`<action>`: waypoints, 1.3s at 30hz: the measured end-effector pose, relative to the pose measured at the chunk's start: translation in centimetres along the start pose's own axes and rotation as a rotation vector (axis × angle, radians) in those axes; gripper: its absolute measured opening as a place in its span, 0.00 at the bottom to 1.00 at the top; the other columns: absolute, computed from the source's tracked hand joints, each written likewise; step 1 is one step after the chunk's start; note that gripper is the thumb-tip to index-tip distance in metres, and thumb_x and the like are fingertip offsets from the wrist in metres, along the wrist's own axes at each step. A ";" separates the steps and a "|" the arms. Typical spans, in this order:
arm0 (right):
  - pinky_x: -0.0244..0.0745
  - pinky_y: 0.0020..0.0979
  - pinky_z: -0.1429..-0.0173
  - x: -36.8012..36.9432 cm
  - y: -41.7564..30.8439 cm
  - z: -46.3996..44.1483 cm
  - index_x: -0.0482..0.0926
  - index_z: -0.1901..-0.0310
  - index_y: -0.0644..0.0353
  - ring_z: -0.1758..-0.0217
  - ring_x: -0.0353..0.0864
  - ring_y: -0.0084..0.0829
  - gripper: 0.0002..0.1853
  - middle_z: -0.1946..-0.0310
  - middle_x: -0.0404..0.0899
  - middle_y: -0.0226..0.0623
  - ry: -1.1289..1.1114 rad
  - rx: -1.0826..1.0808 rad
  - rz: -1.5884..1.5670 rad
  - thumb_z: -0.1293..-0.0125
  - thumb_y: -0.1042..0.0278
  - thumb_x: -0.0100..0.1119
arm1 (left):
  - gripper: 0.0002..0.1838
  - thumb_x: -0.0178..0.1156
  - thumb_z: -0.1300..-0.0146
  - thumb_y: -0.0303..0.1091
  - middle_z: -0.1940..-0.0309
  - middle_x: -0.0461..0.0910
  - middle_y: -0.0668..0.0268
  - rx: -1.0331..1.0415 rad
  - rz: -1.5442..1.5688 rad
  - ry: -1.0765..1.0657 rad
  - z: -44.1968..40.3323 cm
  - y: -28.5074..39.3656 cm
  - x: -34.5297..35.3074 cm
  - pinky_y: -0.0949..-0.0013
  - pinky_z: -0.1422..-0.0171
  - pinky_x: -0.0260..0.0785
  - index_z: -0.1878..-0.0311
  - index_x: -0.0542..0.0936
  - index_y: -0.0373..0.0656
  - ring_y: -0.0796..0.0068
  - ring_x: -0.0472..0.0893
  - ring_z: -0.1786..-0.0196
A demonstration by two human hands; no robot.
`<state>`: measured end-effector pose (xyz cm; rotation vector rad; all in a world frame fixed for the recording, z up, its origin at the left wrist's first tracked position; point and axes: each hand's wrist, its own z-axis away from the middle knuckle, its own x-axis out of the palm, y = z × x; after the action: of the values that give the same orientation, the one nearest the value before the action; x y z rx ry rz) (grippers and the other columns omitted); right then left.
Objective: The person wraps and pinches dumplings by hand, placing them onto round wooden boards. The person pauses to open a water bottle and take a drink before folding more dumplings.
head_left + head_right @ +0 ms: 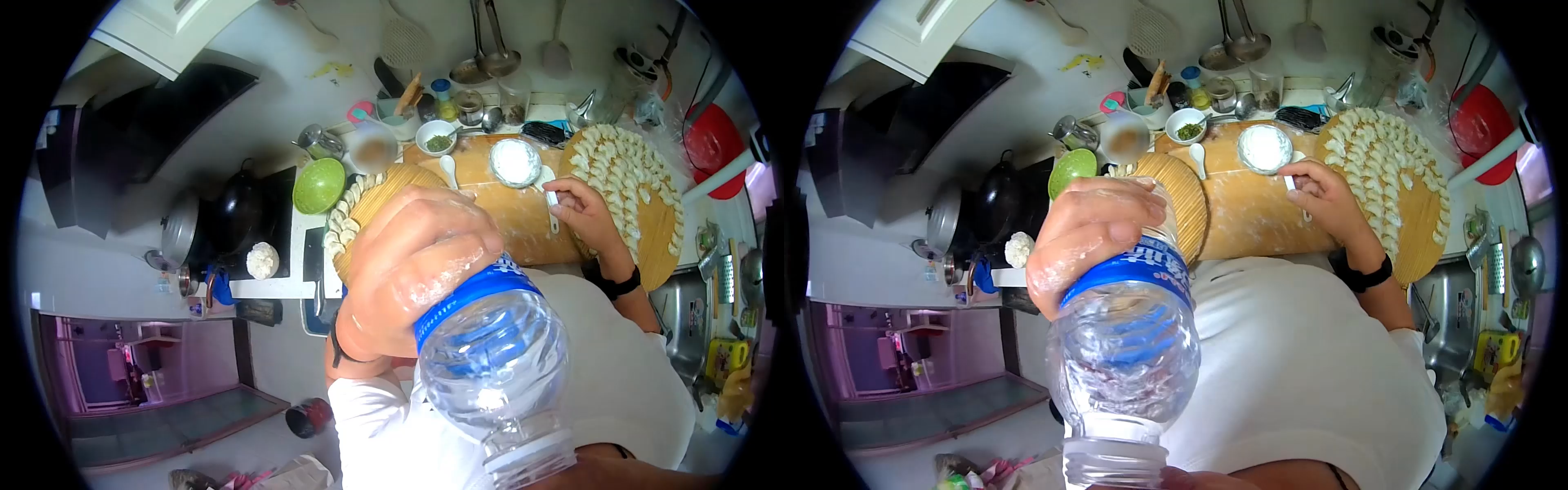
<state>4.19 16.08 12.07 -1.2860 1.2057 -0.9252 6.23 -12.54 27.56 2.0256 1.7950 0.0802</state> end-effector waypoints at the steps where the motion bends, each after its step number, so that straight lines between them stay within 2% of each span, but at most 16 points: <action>1: 0.62 0.15 0.58 -0.2 0.4 0.0 0.78 0.47 0.62 0.66 0.64 0.11 0.17 0.62 0.67 0.22 -0.003 -0.008 -0.006 0.40 0.78 0.59 | 0.22 0.71 0.56 0.31 0.65 0.80 0.56 0.029 -0.027 -0.007 -0.6 0.1 -0.1 0.60 0.59 0.74 0.56 0.77 0.38 0.56 0.80 0.65; 4: 0.64 0.15 0.57 -0.6 1.2 -0.1 0.78 0.47 0.61 0.64 0.66 0.12 0.17 0.62 0.68 0.22 0.013 -0.036 0.000 0.39 0.79 0.59 | 0.21 0.71 0.58 0.31 0.66 0.80 0.57 0.086 -0.090 -0.014 -1.8 0.1 -0.2 0.60 0.59 0.75 0.58 0.78 0.38 0.58 0.80 0.66; 12: 0.66 0.18 0.53 -1.7 3.1 -1.0 0.77 0.45 0.60 0.58 0.69 0.14 0.18 0.60 0.70 0.23 -0.039 -0.028 -0.087 0.38 0.80 0.59 | 0.20 0.70 0.59 0.33 0.66 0.80 0.59 0.135 -0.312 -0.036 -4.5 1.1 0.1 0.53 0.50 0.76 0.59 0.80 0.43 0.58 0.81 0.63; 27: 0.66 0.16 0.56 -3.0 3.6 -2.0 0.76 0.45 0.62 0.61 0.68 0.13 0.18 0.62 0.69 0.22 -0.029 -0.035 -0.115 0.38 0.80 0.60 | 0.21 0.69 0.57 0.32 0.65 0.81 0.58 0.317 -0.409 0.000 -7.7 0.5 0.7 0.49 0.45 0.74 0.56 0.77 0.46 0.60 0.83 0.62; 29: 0.66 0.17 0.53 -3.2 3.3 -2.0 0.75 0.45 0.63 0.59 0.69 0.13 0.18 0.61 0.70 0.23 -0.037 -0.028 -0.099 0.38 0.80 0.59 | 0.22 0.69 0.57 0.32 0.65 0.81 0.58 0.322 -0.419 0.000 -8.5 0.7 0.7 0.49 0.45 0.74 0.56 0.77 0.46 0.60 0.83 0.62; 32: 0.66 0.18 0.51 -3.2 3.1 -2.0 0.74 0.44 0.64 0.57 0.69 0.15 0.19 0.60 0.70 0.23 -0.042 -0.023 -0.081 0.38 0.80 0.59 | 0.23 0.70 0.58 0.32 0.64 0.81 0.59 0.474 -0.431 -0.033 -9.9 0.9 0.4 0.49 0.44 0.73 0.55 0.77 0.48 0.60 0.83 0.61; 36: 0.67 0.19 0.50 -3.3 3.3 -2.1 0.74 0.44 0.63 0.57 0.70 0.15 0.19 0.59 0.71 0.24 -0.040 -0.032 -0.089 0.37 0.80 0.59 | 0.25 0.71 0.59 0.33 0.63 0.81 0.59 0.515 -0.481 -0.063 -10.6 1.3 0.6 0.50 0.43 0.73 0.54 0.76 0.49 0.60 0.83 0.60; 37: 0.67 0.19 0.50 -3.2 3.4 -2.2 0.74 0.44 0.63 0.57 0.70 0.15 0.19 0.59 0.71 0.24 -0.039 -0.037 -0.091 0.37 0.80 0.59 | 0.25 0.71 0.59 0.33 0.63 0.81 0.59 0.510 -0.482 -0.057 -10.5 1.4 0.7 0.50 0.43 0.73 0.54 0.76 0.49 0.60 0.83 0.60; 39: 0.66 0.16 0.56 -3.1 3.7 -2.3 0.77 0.46 0.61 0.62 0.68 0.13 0.19 0.63 0.70 0.22 0.005 -0.088 -0.075 0.39 0.79 0.62 | 0.26 0.71 0.60 0.34 0.63 0.81 0.59 0.439 -0.479 -0.032 -10.1 1.2 0.9 0.50 0.43 0.73 0.54 0.76 0.49 0.60 0.83 0.60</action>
<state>0.96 19.07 9.01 -1.4080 1.2213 -0.9385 4.26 -8.96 36.88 1.7719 2.3811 -0.5273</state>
